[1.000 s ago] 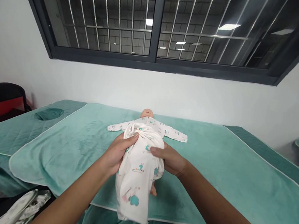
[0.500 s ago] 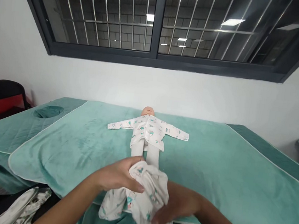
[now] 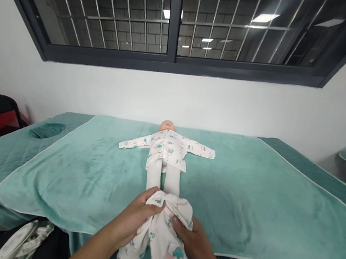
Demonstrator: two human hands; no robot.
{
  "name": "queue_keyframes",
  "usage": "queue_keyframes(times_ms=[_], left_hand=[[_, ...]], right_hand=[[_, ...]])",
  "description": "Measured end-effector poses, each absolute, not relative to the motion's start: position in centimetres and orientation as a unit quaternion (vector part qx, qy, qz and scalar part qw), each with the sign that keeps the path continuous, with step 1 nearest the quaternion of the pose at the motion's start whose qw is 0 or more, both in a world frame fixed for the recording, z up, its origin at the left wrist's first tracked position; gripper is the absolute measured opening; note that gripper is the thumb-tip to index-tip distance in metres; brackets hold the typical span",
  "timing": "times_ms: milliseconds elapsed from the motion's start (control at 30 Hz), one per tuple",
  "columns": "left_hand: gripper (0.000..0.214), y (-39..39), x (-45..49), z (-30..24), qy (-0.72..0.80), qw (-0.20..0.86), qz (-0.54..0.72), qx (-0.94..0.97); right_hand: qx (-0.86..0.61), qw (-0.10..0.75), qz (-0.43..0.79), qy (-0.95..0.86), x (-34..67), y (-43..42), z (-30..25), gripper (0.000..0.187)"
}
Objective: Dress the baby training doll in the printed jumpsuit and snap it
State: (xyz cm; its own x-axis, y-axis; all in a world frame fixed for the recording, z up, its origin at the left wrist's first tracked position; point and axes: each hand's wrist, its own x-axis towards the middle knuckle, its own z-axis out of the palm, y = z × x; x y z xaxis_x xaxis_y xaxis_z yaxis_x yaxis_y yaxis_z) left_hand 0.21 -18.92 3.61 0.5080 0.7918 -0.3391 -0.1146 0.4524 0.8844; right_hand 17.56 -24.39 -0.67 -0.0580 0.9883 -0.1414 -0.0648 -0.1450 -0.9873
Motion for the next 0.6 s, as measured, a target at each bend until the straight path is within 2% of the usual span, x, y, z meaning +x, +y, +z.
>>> queue_keyframes(times_ms=[133,333,433,533,600], left_hand=[[0.014,-19.7,1.4,3.5,0.43,0.615,0.265,0.606],[0.03,-19.3,2.2,2.7,0.443,0.481,0.207,0.727],[0.035,-18.7,1.7,3.8,0.429,0.51,0.182,0.723],[0.045,-17.9,0.8,5.6,0.351,0.635,0.14,0.674],[0.045,-17.1,0.5,6.3,0.329,0.677,0.126,0.647]], right_hand=[[-0.583,0.476,0.506,-0.421,18.6,-25.4,-3.5,0.056],[-0.6,0.513,0.492,-0.368,18.6,-25.3,-6.6,0.056],[-0.592,0.517,0.519,-0.336,17.9,-24.8,-6.4,0.056],[-0.608,0.535,0.488,-0.324,17.7,-24.0,-5.1,0.046],[-0.593,0.562,0.465,-0.34,17.7,-23.2,-3.9,0.043]])
